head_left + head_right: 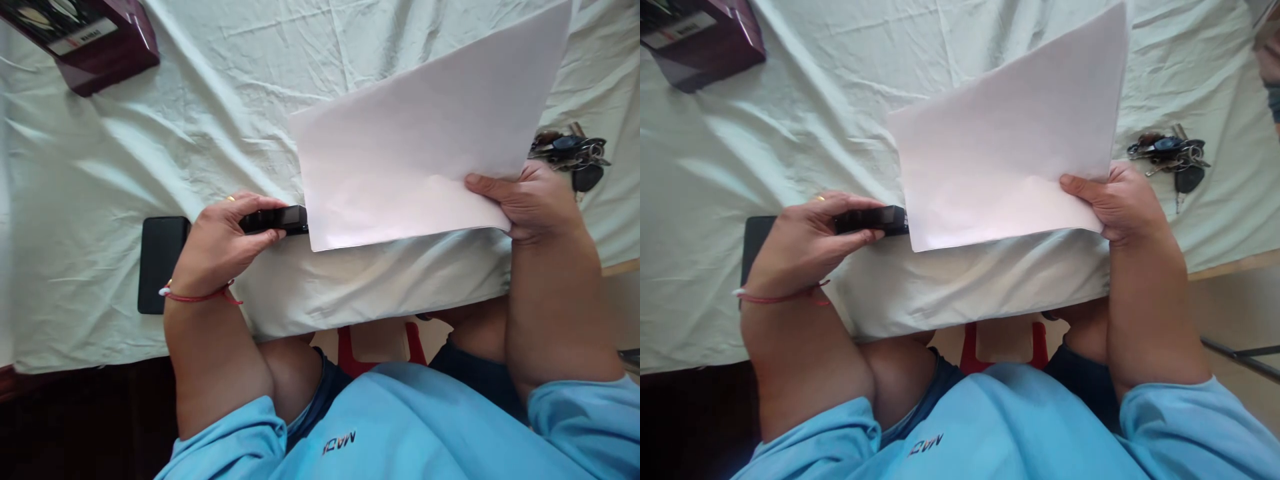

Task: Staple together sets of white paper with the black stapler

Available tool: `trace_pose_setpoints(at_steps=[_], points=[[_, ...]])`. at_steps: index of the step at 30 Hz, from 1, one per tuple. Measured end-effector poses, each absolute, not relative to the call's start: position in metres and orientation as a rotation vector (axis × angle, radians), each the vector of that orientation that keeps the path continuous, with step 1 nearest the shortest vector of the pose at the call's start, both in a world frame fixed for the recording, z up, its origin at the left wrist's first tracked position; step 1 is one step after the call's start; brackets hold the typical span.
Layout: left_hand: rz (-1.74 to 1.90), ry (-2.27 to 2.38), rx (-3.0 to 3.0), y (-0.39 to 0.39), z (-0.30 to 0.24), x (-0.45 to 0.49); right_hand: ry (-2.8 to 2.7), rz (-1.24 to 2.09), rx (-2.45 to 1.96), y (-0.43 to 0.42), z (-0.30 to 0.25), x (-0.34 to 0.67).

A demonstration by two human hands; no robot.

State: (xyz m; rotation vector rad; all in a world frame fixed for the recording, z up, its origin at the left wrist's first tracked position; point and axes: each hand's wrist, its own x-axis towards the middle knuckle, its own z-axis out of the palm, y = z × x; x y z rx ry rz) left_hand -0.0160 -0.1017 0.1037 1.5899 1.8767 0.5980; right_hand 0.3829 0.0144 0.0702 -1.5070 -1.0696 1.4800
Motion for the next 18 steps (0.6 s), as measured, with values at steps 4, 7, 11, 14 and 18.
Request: trace_pose_setpoints(at_steps=[4, 7, 11, 14, 18], points=[[0.589, 1.808, 1.582, -0.1013, 0.1064, -0.0131, -1.046, 1.469, -1.506, 0.0145, 0.0695, 0.3802], [0.610, 1.785, 1.581, -0.1013, 0.1063, -0.0107, -1.029, 1.478, -1.502, 0.0150, 0.0712, 0.3793], [0.613, 1.774, 1.567, -0.1009, 0.1066, -0.0077, -1.016, 1.472, -1.525, 0.0162, 0.0737, 0.3796], [0.629, 1.778, 1.555, -0.1009, 0.1063, -0.0074, -1.007, 1.474, -1.549, 0.0165, 0.0748, 0.3804], [0.636, 1.786, 1.576, -0.1006, 0.1036, -0.0096, -1.012, 1.482, -1.558, 0.0163, 0.0750, 0.3821]])
